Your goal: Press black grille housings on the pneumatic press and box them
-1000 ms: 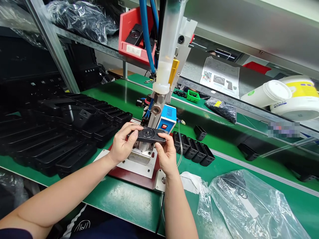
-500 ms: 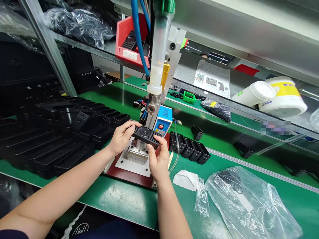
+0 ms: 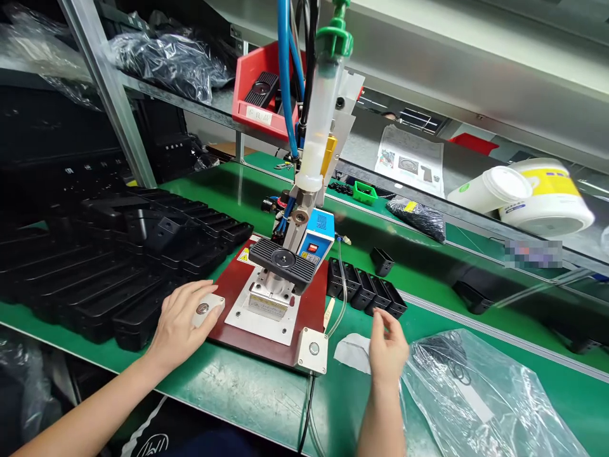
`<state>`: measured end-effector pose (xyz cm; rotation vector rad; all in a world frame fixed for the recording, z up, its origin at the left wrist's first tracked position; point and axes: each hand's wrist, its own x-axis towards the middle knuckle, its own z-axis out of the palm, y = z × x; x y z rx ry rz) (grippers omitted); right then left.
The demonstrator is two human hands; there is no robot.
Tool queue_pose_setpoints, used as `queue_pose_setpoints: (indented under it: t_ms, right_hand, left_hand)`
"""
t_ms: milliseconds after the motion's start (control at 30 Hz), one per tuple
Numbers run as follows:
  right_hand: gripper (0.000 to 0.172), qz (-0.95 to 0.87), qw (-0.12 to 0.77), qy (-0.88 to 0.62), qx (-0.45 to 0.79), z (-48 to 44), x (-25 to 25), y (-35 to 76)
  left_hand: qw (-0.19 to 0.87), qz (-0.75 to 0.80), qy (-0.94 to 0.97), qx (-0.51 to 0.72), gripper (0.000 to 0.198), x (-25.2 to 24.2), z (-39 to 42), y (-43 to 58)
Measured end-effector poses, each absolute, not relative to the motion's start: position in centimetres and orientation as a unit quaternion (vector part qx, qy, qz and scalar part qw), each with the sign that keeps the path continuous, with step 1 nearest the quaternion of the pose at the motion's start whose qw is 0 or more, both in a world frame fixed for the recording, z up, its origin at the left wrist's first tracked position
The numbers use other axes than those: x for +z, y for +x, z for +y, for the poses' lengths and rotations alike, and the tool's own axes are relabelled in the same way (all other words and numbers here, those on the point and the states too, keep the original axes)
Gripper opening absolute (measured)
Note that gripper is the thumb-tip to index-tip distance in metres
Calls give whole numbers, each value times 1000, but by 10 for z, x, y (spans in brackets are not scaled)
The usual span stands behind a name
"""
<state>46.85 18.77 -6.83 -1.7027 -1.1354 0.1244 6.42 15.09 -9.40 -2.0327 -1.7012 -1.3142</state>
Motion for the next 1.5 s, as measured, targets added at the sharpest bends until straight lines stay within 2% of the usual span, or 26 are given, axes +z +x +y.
queue_pose_setpoints:
  t_ms: [33, 133, 367, 533, 700, 867, 1033, 1500]
  right_hand:
    - [45, -446, 416, -792, 21, 188, -75, 491]
    - [41, -395, 298, -869, 5, 184, -94, 539]
    - [42, -418, 176, -891, -27, 177, -131, 550]
    - [42, -443, 147, -883, -47, 181, -137, 545]
    - [55, -474, 129, -870, -51, 187, -138, 539]
    - [40, -497, 115, -859, -43, 191, -136, 533]
    - [33, -466, 117, -877, -18, 191, -135, 529]
    - [33, -419, 130, -899, 5, 189, -127, 523]
  left_hand:
    - [99, -574, -686, -436, 30, -102, 148, 61]
    - [96, -563, -682, -457, 30, -118, 144, 56]
    - [71, -535, -667, -514, 31, -130, 141, 57]
    - [72, -534, -669, -512, 27, -127, 142, 57]
    - [76, -531, -671, -512, 26, -125, 142, 57]
    - [77, -530, -672, -512, 26, -125, 142, 58]
    - [71, -532, -668, -515, 26, -126, 141, 57]
    - [61, -534, -668, -515, 26, -129, 142, 56]
